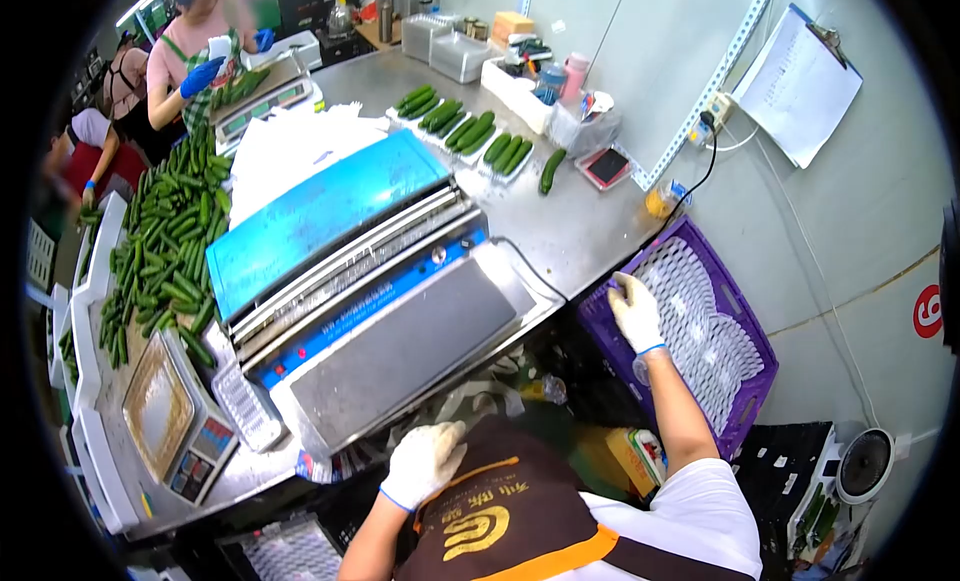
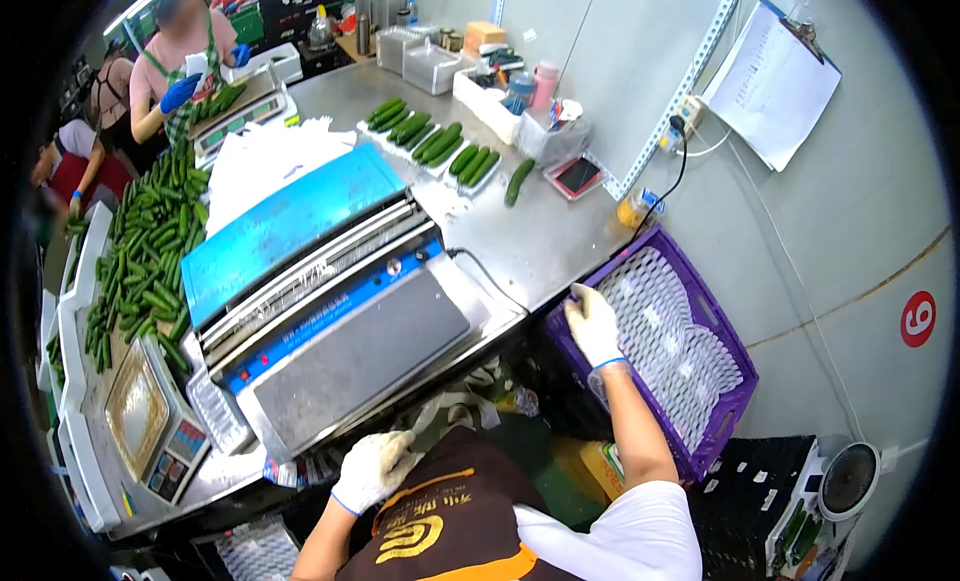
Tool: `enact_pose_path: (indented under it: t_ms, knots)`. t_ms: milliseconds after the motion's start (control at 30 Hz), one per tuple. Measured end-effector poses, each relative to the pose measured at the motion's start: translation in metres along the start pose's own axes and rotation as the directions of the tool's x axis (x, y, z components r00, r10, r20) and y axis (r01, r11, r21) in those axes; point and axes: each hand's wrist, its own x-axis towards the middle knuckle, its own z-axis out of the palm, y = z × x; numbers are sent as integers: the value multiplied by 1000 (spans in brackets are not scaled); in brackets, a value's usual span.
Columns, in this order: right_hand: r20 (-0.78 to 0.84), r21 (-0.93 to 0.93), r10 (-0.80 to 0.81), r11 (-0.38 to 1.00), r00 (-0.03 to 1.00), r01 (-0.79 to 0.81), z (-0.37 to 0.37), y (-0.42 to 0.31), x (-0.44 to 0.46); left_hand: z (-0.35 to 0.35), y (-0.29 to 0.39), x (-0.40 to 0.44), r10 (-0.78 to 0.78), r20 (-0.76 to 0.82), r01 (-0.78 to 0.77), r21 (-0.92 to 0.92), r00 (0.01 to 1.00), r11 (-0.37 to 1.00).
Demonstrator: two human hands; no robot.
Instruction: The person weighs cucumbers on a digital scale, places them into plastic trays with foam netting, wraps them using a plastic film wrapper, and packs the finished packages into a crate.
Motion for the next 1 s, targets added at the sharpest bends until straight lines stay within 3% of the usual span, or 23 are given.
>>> enact_pose_path:
  t_ms: [67, 100, 167, 233, 300, 400, 533, 633, 733, 833, 867, 900, 967, 1000]
  knots:
    - [-9, 40, -53, 998, 999, 53, 23, -3, 23, -7, 1, 10, 12, -24, -12, -10, 1000, 1000]
    - [119, 122, 0, 992, 993, -15, 45, -24, -5, -49, 22, -11, -61, 58, 62, -11, 996, 998]
    - [32, 106, -101, 990, 994, 97, 52, -31, 105, -42, -2, 65, 50, -62, -47, 41, 997, 998]
    - [135, 136, 3, 990, 991, -21, 87, -30, 99, -51, 15, 52, -6, -5, 6, 5, 1000, 1000]
    - [103, 162, 8, 986, 995, -25, 109, -31, 164, -51, 7, 92, 15, -47, -14, 24, 999, 1000]
    - [0, 22, 52, 998, 999, -52, 150, -14, 242, -52, 8, 144, -15, -69, 18, 42, 998, 999]
    - [123, -134, 228, 968, 966, -212, 176, 1, 306, -49, 8, 210, -23, -138, 32, 59, 990, 998]
    - [205, -141, 205, 974, 957, -178, 184, 8, 326, -43, 9, 248, -28, -168, 39, 59, 985, 997]
    - [400, 47, 364, 909, 841, -415, 202, 31, 340, -35, 4, 273, -31, -137, 35, 27, 990, 999]
    - [435, 231, 243, 901, 867, -368, 169, -2, 333, -26, 0, 294, -34, -85, 33, -20, 996, 999]
    - [390, 372, 149, 877, 909, -304, 187, 6, 326, -23, 0, 300, -37, -66, 35, -35, 997, 999]
    - [317, 383, 73, 902, 946, -198, 201, 3, 325, -22, 1, 309, -19, -67, 17, -36, 998, 999]
    - [333, 434, 59, 877, 941, -208, 218, -22, 327, -20, 2, 329, 21, -77, -23, -34, 997, 999]
    - [406, 359, 94, 898, 909, -254, 202, -49, 331, -16, 0, 341, 72, -117, -77, -34, 991, 996]
